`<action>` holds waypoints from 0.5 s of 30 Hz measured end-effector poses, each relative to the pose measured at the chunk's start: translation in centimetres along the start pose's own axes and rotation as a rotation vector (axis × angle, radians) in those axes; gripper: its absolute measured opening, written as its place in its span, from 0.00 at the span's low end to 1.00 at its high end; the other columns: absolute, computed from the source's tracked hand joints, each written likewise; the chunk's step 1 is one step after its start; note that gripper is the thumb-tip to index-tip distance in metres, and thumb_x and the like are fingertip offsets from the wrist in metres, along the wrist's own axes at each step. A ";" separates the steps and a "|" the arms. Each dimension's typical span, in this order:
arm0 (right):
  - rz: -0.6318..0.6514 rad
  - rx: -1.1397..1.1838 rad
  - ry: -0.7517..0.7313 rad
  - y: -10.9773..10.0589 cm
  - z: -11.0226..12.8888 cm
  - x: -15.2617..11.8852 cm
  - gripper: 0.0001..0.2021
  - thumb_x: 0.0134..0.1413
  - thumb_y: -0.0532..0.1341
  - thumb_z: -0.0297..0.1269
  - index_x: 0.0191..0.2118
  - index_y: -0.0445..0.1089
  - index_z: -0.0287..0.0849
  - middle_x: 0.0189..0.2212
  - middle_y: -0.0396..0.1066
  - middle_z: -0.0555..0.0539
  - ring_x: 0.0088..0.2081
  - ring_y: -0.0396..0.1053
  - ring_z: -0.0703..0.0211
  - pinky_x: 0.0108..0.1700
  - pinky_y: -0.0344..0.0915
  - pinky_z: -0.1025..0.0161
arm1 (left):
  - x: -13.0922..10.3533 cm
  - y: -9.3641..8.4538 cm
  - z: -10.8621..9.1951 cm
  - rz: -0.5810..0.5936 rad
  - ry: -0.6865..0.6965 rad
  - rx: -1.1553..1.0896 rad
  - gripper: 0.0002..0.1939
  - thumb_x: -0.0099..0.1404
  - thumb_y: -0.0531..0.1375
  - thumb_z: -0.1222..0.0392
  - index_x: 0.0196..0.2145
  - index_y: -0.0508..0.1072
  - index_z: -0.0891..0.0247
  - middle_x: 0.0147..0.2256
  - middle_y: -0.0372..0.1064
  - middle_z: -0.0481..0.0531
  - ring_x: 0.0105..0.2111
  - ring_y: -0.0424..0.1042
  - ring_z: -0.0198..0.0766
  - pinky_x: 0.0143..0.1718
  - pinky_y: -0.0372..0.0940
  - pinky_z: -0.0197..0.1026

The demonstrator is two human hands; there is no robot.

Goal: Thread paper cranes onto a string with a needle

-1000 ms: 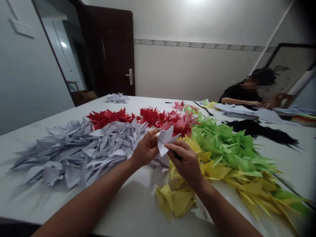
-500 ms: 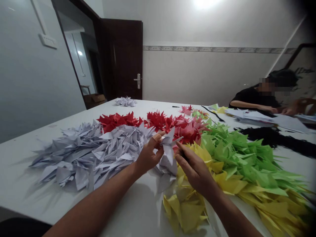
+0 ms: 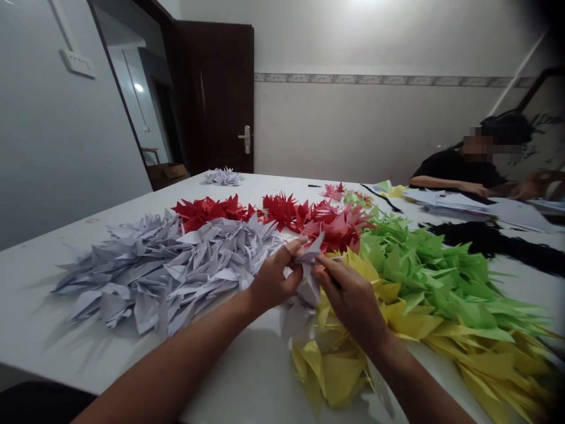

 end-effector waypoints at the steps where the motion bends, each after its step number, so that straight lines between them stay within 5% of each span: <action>1: -0.034 0.047 0.029 -0.4 -0.2 -0.1 0.11 0.60 0.55 0.40 0.42 0.71 0.42 0.34 0.75 0.44 0.35 0.73 0.57 0.37 0.68 0.62 | 0.2 -0.5 0.6 -0.063 -0.064 -0.080 0.26 0.56 0.60 0.68 0.53 0.63 0.59 0.37 0.71 0.51 0.33 0.71 0.33 0.36 0.67 0.35; 6: -0.095 0.262 0.333 -1.4 -2.4 -0.5 0.13 0.58 0.54 0.47 0.33 0.66 0.42 0.21 0.66 0.52 0.21 0.63 0.65 0.24 0.60 0.68 | 0.4 -1.6 3.2 -0.330 -0.397 -0.580 0.27 0.53 0.65 0.60 0.48 0.59 0.58 0.29 0.71 0.44 0.26 0.72 0.32 0.33 0.69 0.37; 10: 0.007 0.394 0.456 -0.9 -3.0 -0.3 0.11 0.55 0.56 0.44 0.32 0.65 0.42 0.23 0.64 0.52 0.22 0.60 0.66 0.23 0.59 0.69 | 0.1 -0.3 3.2 -0.308 -0.583 -0.832 0.18 0.49 0.68 0.61 0.35 0.64 0.62 0.28 0.73 0.45 0.28 0.74 0.32 0.31 0.68 0.33; 15: 0.032 0.360 0.384 -0.5 -2.8 0.0 0.18 0.54 0.56 0.41 0.49 0.67 0.39 0.33 0.71 0.45 0.29 0.67 0.61 0.29 0.65 0.65 | -0.7 1.2 2.9 -0.259 -0.722 -1.000 0.13 0.50 0.68 0.65 0.34 0.69 0.63 0.30 0.74 0.47 0.29 0.75 0.31 0.30 0.67 0.30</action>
Point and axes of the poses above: each hand's wrist, its own x-axis towards the middle knuckle, its own y-axis out of the palm, z = x × y, the point moved 8 cm from there along x, towards the middle knuckle
